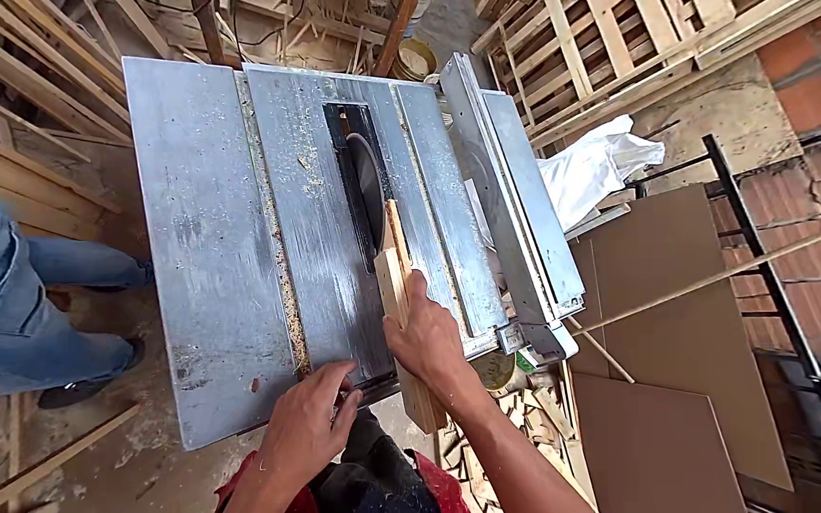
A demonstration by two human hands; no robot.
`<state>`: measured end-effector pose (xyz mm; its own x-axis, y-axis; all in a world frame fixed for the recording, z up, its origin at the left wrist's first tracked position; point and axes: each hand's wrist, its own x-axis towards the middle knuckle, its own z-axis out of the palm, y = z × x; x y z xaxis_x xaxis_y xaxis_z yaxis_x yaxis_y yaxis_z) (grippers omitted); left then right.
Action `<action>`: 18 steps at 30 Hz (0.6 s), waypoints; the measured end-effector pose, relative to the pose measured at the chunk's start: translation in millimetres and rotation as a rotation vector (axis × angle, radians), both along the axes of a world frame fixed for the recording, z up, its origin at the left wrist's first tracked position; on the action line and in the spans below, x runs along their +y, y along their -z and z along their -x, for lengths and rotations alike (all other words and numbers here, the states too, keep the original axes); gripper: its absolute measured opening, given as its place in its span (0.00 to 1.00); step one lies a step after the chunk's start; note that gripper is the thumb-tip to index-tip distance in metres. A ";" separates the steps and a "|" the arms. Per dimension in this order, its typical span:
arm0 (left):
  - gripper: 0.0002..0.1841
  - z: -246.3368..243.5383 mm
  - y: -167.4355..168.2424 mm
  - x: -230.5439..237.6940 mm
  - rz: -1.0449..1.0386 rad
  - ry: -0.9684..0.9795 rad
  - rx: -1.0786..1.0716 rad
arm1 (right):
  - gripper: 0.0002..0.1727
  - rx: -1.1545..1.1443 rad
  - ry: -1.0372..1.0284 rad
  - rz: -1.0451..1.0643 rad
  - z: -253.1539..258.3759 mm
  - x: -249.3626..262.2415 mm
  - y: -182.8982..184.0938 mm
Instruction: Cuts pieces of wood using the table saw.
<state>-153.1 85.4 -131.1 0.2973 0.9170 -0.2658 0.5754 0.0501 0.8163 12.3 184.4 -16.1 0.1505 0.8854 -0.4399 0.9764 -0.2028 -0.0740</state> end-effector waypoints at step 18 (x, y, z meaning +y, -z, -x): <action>0.32 28.7 189.7 -70.5 0.374 -0.263 0.270 | 0.47 0.082 -0.050 0.114 -48.0 -21.9 13.7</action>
